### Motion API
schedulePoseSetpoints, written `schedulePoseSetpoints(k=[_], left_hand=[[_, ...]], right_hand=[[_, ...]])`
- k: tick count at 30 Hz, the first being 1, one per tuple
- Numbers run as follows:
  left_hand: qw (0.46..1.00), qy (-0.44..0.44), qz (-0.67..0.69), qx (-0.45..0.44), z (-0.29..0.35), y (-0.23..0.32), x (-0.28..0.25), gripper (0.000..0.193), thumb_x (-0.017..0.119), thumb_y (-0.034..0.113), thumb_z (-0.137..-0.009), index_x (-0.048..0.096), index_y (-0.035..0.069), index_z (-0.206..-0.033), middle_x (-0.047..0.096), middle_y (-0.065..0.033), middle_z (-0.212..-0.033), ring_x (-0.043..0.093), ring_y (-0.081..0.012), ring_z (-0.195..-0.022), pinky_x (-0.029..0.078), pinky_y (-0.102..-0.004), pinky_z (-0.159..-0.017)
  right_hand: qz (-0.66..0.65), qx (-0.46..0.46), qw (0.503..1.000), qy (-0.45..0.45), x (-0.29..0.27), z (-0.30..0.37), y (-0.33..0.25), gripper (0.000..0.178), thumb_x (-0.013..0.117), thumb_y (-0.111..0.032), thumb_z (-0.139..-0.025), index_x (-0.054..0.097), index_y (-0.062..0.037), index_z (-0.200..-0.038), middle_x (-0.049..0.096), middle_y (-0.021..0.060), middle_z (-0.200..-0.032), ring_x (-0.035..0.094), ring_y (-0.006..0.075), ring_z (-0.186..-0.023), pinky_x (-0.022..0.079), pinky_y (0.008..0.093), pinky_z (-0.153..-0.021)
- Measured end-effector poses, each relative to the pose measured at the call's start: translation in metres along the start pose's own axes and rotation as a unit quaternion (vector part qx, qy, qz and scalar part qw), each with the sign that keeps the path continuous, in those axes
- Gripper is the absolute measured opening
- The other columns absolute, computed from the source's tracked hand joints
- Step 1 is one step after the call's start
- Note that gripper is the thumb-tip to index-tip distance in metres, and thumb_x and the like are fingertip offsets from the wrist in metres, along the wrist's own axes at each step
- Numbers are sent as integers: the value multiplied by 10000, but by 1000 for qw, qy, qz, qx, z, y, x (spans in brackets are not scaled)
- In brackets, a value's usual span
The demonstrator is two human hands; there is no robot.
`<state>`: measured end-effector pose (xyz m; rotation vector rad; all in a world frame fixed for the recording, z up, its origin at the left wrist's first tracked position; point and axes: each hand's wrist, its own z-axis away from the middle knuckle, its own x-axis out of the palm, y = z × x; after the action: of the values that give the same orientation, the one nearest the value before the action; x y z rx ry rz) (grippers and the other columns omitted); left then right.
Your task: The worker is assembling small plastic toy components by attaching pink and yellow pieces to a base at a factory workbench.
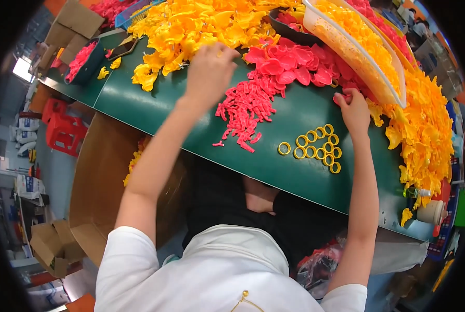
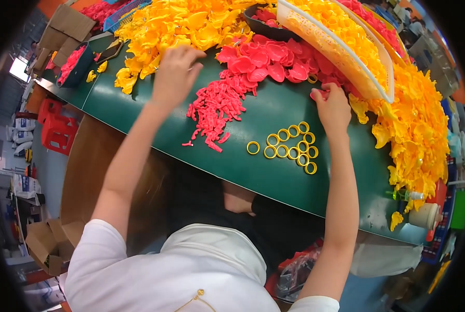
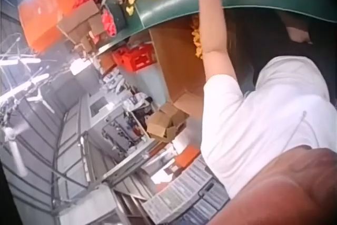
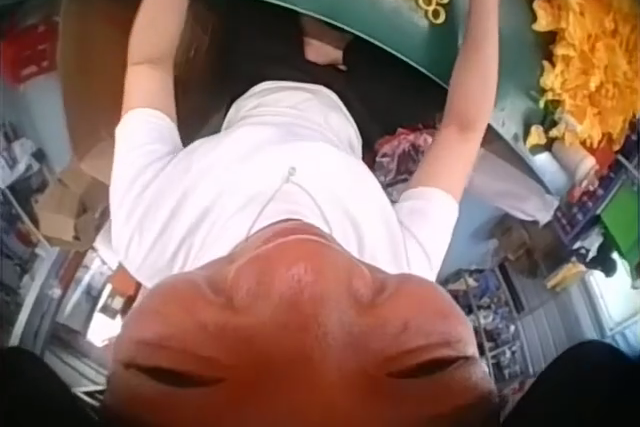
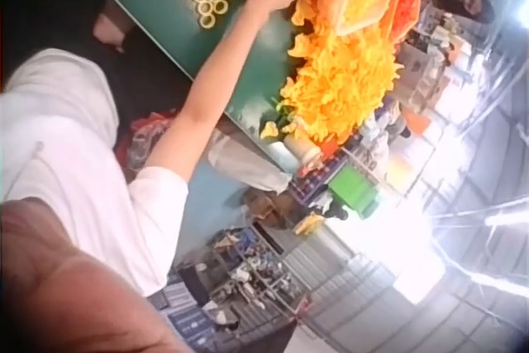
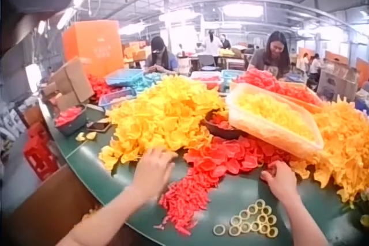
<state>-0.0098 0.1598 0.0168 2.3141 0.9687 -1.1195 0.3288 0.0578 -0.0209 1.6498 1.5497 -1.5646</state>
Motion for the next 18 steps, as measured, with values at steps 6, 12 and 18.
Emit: schedulePoseSetpoints(k=[6,12,18], left_hand=[[955,83,-230,168,-43,-67,41,223,696,194,-784,674,129,-995,592,-83,-1102,482,-304,-1118,424,-408,-920],[999,-27,-29,29,-58,-75,47,293,717,312,-783,703,114,-998,612,-93,-1101,534,-289,-1095,440,-402,-916],[943,-93,279,-154,-91,-75,30,407,634,374,-887,662,17,-1081,681,-111,-943,639,-214,-882,486,-328,-812]], right_hand=[[15,3,999,-48,7,-9,-18,240,729,-186,-790,616,-81,-973,565,129,-991,600,301,-896,489,400,-814],[-56,-66,996,33,26,-20,36,329,714,-49,-776,601,-82,-1084,567,112,-1010,603,210,-811,507,321,-763],[-136,-15,989,-50,11,-23,37,282,682,-11,-790,603,-31,-1060,649,54,-934,574,127,-730,490,275,-709]])
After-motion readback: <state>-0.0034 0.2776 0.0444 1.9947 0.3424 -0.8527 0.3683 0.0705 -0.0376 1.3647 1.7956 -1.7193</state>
